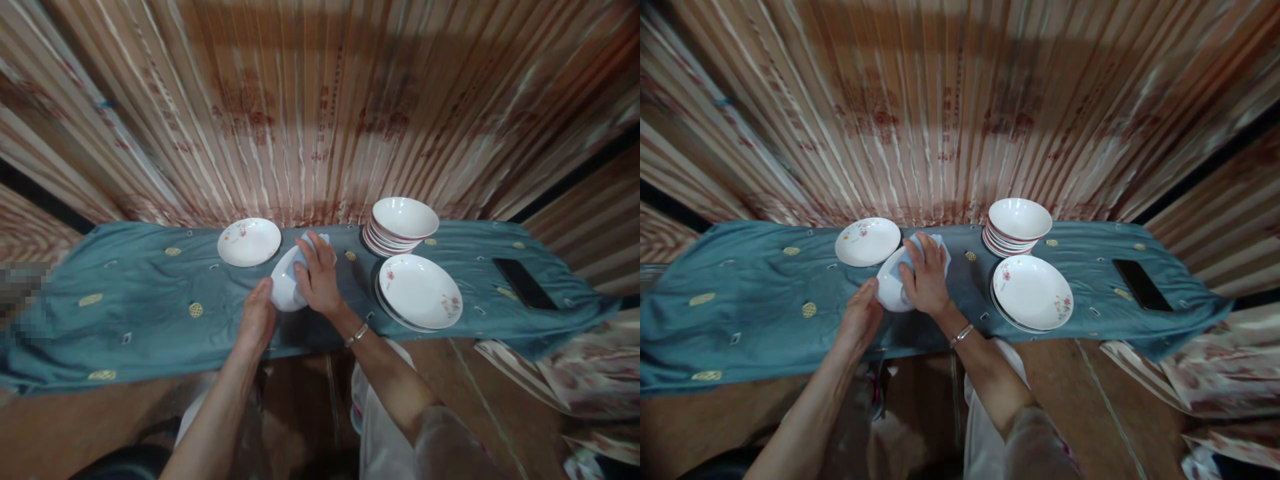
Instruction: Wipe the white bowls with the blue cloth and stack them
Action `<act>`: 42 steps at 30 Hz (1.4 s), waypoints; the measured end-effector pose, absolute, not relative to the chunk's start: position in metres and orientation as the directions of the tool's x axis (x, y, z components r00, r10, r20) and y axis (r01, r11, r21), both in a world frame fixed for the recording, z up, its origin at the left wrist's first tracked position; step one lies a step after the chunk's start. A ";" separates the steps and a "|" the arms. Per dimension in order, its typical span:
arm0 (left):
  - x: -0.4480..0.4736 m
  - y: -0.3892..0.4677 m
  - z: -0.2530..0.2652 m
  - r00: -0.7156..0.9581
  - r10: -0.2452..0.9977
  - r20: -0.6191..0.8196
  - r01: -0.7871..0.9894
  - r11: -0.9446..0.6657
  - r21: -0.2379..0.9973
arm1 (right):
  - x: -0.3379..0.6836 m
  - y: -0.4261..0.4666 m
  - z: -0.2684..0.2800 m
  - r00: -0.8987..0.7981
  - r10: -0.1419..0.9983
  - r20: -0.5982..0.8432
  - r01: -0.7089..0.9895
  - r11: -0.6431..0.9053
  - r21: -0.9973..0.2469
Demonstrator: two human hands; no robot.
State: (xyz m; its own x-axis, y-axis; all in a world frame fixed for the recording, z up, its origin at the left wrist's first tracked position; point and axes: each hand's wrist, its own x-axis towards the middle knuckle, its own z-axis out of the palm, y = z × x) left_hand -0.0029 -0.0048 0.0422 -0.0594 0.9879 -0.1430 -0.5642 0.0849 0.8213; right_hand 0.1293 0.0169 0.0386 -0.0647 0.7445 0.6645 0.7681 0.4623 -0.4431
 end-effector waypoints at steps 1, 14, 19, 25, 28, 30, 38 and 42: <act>-0.004 -0.004 0.041 -0.063 0.987 -0.145 -0.566 0.084 0.820 | 0.126 0.013 0.039 -0.091 0.743 0.663 0.778 0.469 -0.419; -0.006 -0.001 0.034 -0.107 0.981 -0.163 -0.634 0.059 0.771 | 0.111 0.008 0.033 -0.322 0.669 0.670 0.820 0.551 -0.156; -0.002 0.001 0.036 -0.072 0.989 -0.125 -0.648 0.049 0.760 | 0.126 0.017 0.034 -0.194 0.726 0.659 0.807 0.500 -0.313; -0.001 -0.001 0.043 -0.094 0.987 -0.131 -0.636 0.042 0.770 | 0.138 0.027 0.025 -0.023 0.758 0.652 0.742 0.450 -0.497; -0.001 -0.001 0.043 -0.132 0.980 -0.146 -0.631 0.030 0.775 | 0.139 0.031 0.019 0.050 0.769 0.638 0.690 0.435 -0.579; -0.002 0.000 0.042 -0.152 0.975 -0.160 -0.628 0.030 0.777 | 0.138 0.033 0.015 0.099 0.776 0.623 0.651 0.423 -0.630; -0.009 0.004 0.034 -0.202 0.949 -0.242 -0.654 0.053 0.755 | 0.137 0.047 -0.008 0.317 0.812 0.490 0.393 0.358 -0.847; -0.010 0.004 0.034 -0.208 0.948 -0.240 -0.651 0.049 0.757 | 0.137 0.050 -0.018 0.377 0.856 0.354 0.261 0.268 -0.927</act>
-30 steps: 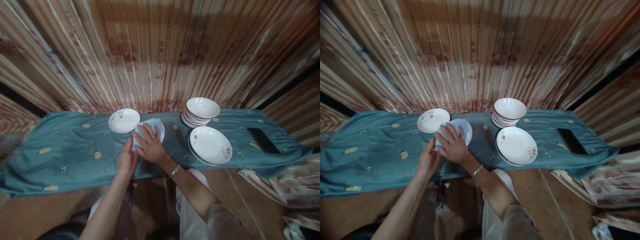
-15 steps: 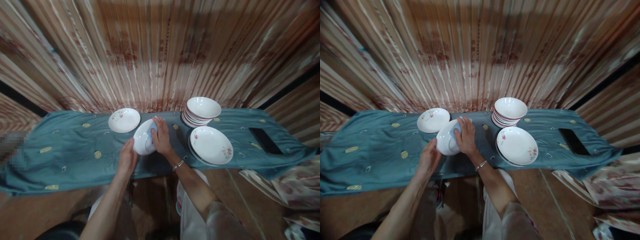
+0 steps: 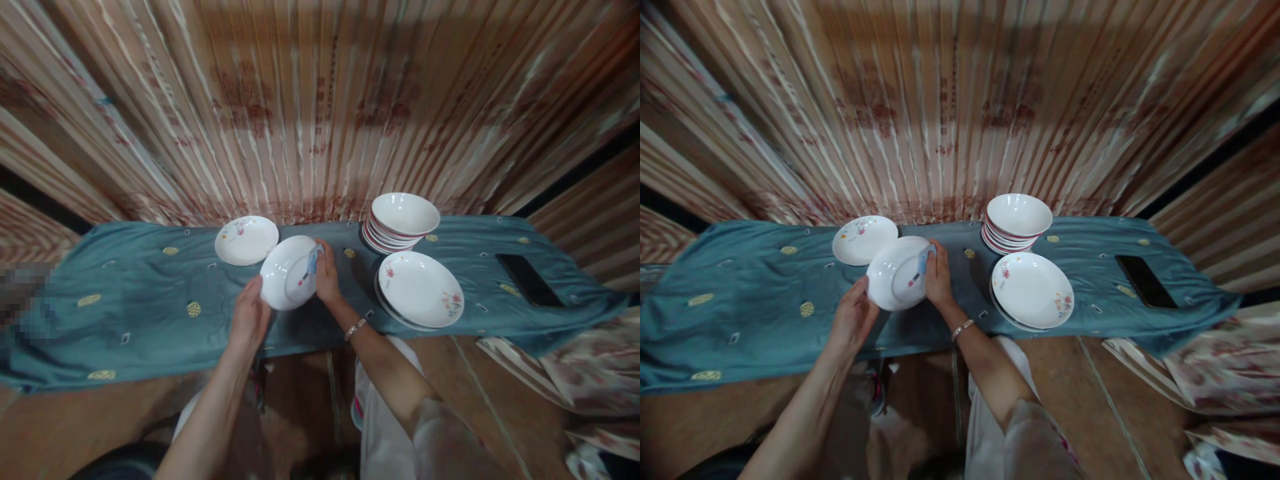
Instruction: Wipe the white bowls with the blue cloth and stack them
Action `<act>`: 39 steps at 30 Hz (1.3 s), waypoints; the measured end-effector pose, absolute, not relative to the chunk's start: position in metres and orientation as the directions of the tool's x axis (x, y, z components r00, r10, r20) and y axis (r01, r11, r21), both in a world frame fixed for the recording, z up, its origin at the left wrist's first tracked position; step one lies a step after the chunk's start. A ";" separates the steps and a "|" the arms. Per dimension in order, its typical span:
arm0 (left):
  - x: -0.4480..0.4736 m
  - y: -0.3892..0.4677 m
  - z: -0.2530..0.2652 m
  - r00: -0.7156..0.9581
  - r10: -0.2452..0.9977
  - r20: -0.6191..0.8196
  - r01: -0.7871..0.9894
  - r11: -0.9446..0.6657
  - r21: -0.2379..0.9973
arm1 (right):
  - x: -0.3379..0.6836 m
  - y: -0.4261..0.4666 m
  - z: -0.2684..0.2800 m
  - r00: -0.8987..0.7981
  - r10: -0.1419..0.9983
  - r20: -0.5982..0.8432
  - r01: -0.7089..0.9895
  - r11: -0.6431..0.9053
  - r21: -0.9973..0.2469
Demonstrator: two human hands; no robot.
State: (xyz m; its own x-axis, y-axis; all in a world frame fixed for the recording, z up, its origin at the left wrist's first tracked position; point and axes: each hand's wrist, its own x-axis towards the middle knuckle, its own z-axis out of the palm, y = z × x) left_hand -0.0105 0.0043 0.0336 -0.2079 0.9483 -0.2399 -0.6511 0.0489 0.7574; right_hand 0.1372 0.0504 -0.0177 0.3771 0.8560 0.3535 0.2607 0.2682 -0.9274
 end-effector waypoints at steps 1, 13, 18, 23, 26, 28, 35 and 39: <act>-0.010 0.004 0.034 -0.205 0.950 -0.237 -0.651 0.049 0.758 | 0.137 0.051 -0.020 0.386 0.865 0.321 0.232 0.245 -0.941; -0.012 0.006 0.031 -0.197 0.954 -0.227 -0.646 0.048 0.762 | 0.141 0.064 -0.050 0.458 0.839 0.293 0.215 0.215 -0.953; -0.003 0.004 0.032 -0.147 0.964 -0.223 -0.660 0.072 0.747 | 0.151 0.071 -0.048 0.431 0.835 0.343 0.298 0.227 -0.927; 0.005 0.000 0.033 -0.048 0.979 -0.198 -0.654 0.119 0.747 | 0.165 0.072 -0.033 0.422 0.832 0.359 0.332 0.226 -0.916; 0.004 -0.002 0.030 -0.075 0.976 -0.206 -0.625 0.115 0.772 | 0.175 0.069 -0.020 0.420 0.820 0.389 0.360 0.242 -0.901; 0.003 -0.003 0.028 -0.065 0.977 -0.205 -0.586 0.129 0.800 | 0.180 0.067 -0.012 0.405 0.812 0.421 0.398 0.258 -0.880; 0.003 -0.004 0.023 -0.062 0.982 -0.179 -0.459 0.131 0.879 | 0.184 0.062 0.004 0.335 0.794 0.508 0.483 0.319 -0.816; 0.000 -0.002 0.028 -0.105 0.984 -0.146 -0.399 0.093 0.912 | 0.183 0.061 0.005 0.300 0.779 0.551 0.529 0.345 -0.776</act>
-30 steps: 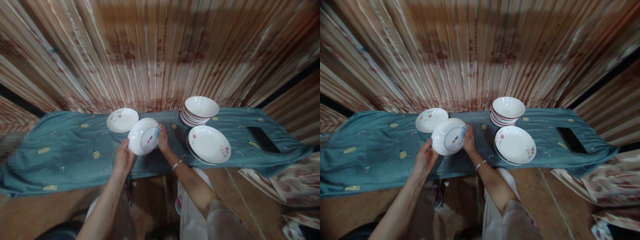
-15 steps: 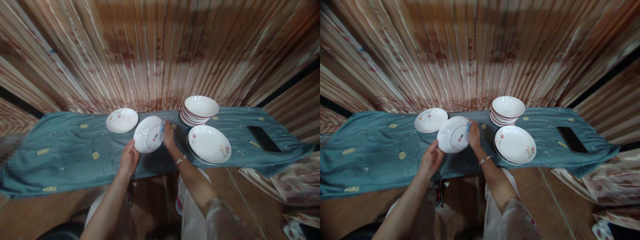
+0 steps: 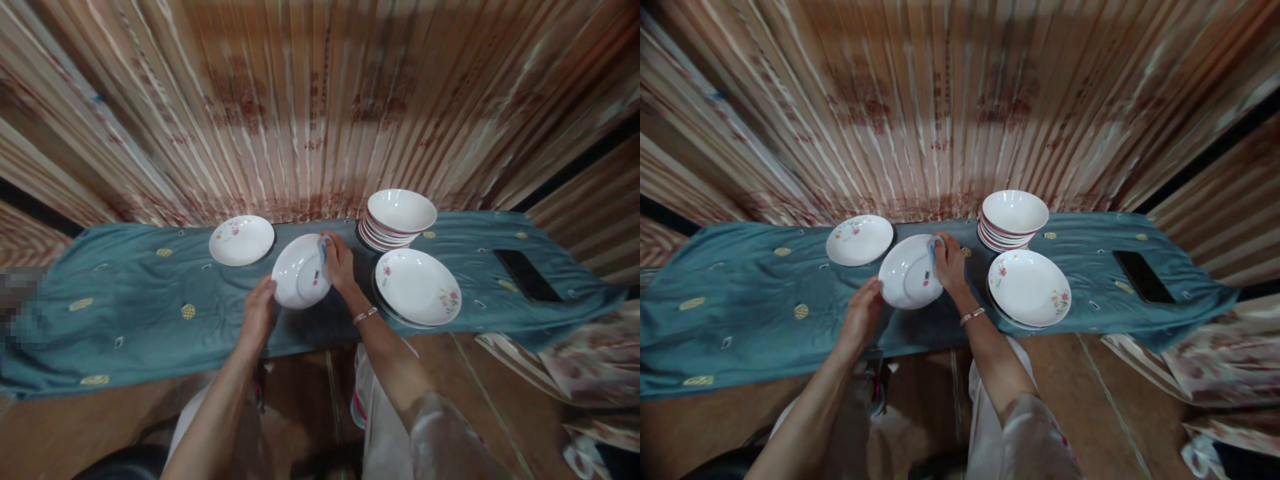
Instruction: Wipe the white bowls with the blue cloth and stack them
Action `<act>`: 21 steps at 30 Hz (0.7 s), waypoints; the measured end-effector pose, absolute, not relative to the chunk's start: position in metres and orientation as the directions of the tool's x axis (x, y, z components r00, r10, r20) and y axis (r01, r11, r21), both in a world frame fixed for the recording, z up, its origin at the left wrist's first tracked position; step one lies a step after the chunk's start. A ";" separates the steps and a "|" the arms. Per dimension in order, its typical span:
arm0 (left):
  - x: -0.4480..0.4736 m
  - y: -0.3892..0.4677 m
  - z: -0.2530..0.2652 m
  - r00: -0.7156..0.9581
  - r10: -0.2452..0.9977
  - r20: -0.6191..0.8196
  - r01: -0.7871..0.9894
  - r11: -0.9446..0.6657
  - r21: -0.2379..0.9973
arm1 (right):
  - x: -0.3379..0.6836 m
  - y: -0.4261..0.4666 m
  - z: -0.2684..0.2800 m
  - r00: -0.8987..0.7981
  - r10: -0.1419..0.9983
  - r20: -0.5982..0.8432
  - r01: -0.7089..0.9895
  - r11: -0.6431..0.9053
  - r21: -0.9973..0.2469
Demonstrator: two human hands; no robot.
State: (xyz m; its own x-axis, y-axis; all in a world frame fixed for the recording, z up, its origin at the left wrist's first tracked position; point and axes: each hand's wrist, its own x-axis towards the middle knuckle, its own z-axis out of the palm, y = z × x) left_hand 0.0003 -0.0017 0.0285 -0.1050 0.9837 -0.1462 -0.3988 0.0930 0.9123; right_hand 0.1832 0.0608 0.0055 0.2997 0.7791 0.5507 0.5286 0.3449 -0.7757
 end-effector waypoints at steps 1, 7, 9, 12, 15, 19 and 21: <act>-0.001 -0.001 0.031 -0.107 0.985 -0.135 -0.395 0.083 0.915 | 0.183 0.060 0.006 0.286 0.778 0.560 0.543 0.350 -0.764; -0.004 0.003 0.042 -0.065 0.986 -0.154 -0.525 0.098 0.846 | 0.177 0.056 0.012 0.179 0.770 0.613 0.617 0.398 -0.679; -0.003 0.003 0.042 -0.062 0.984 -0.166 -0.553 0.105 0.827 | 0.175 0.054 0.013 0.151 0.758 0.635 0.623 0.426 -0.657; -0.001 0.002 0.040 -0.069 0.981 -0.183 -0.579 0.110 0.808 | 0.171 0.051 0.014 0.117 0.747 0.654 0.634 0.451 -0.628; 0.001 0.000 0.038 -0.069 0.981 -0.183 -0.586 0.109 0.803 | 0.168 0.046 0.017 0.067 0.748 0.660 0.670 0.456 -0.585; 0.005 -0.001 0.039 -0.052 0.986 -0.158 -0.584 0.099 0.806 | 0.164 0.038 0.024 -0.014 0.731 0.682 0.736 0.469 -0.488; 0.006 -0.002 0.039 -0.049 0.988 -0.149 -0.588 0.092 0.803 | 0.160 0.035 0.028 -0.060 0.714 0.698 0.758 0.488 -0.433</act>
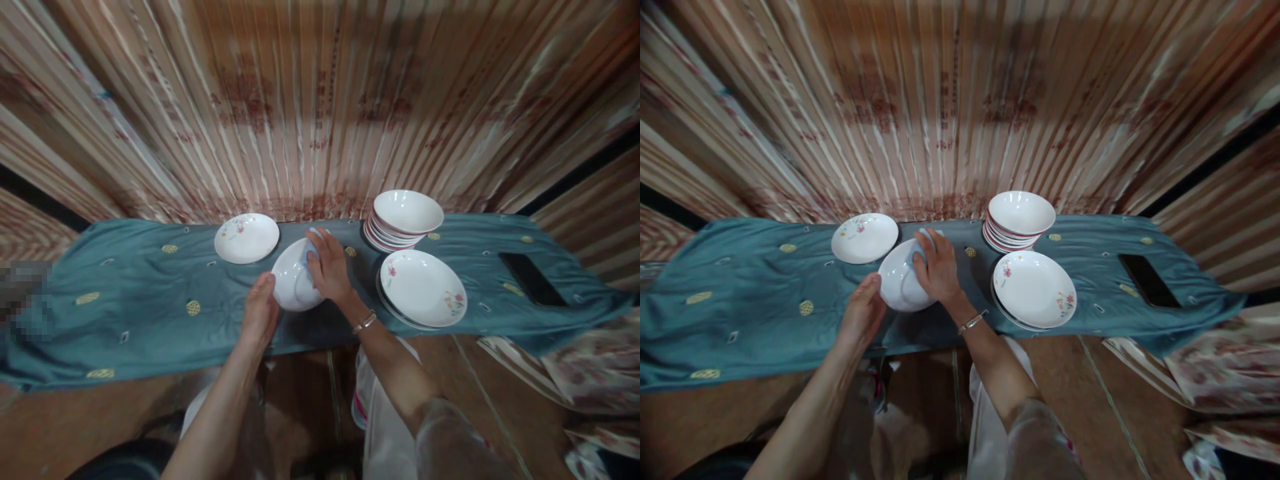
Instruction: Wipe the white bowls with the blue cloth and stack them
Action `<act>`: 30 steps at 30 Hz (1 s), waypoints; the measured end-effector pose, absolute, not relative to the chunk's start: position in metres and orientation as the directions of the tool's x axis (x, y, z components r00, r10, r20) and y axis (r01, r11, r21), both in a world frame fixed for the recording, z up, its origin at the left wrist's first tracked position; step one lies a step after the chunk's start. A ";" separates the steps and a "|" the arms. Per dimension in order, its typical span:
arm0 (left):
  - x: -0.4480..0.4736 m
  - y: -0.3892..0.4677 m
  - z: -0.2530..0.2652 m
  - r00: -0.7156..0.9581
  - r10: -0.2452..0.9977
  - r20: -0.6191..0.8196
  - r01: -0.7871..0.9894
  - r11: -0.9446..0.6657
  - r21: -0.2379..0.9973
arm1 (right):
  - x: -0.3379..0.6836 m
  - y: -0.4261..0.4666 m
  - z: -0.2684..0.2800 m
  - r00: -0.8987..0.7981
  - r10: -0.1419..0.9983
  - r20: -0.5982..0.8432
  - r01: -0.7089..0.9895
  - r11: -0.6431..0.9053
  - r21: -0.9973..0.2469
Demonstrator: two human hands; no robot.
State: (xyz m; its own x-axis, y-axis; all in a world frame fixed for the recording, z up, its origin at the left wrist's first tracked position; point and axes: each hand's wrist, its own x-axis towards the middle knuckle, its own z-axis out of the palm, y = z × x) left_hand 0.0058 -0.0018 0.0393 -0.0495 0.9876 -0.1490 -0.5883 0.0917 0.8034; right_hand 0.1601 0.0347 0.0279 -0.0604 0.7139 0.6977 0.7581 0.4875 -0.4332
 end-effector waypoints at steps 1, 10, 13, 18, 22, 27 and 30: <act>0.006 -0.002 0.040 -0.049 0.988 -0.145 -0.591 0.088 0.802 | 0.158 0.033 0.029 -0.083 0.709 0.701 0.765 0.496 -0.410; 0.006 0.000 0.040 -0.053 0.990 -0.130 -0.602 0.072 0.795 | 0.132 0.019 0.034 -0.233 0.712 0.662 0.778 0.545 -0.312; 0.003 0.001 0.037 -0.105 0.984 -0.145 -0.608 0.051 0.792 | 0.122 0.013 0.030 -0.278 0.690 0.669 0.787 0.562 -0.253; -0.001 0.002 0.032 -0.150 0.971 -0.187 -0.594 0.063 0.802 | 0.114 0.006 0.026 -0.365 0.642 0.675 0.800 0.586 -0.125; 0.000 0.005 0.026 -0.134 0.976 -0.171 -0.619 0.053 0.783 | 0.121 0.012 0.029 -0.366 0.653 0.663 0.808 0.577 -0.122; 0.003 0.008 0.022 -0.109 0.985 -0.136 -0.649 0.033 0.760 | 0.131 0.023 0.032 -0.261 0.724 0.639 0.823 0.513 -0.245; 0.004 0.008 0.024 -0.111 0.984 -0.136 -0.656 0.030 0.754 | 0.132 0.027 0.032 -0.223 0.739 0.636 0.815 0.499 -0.294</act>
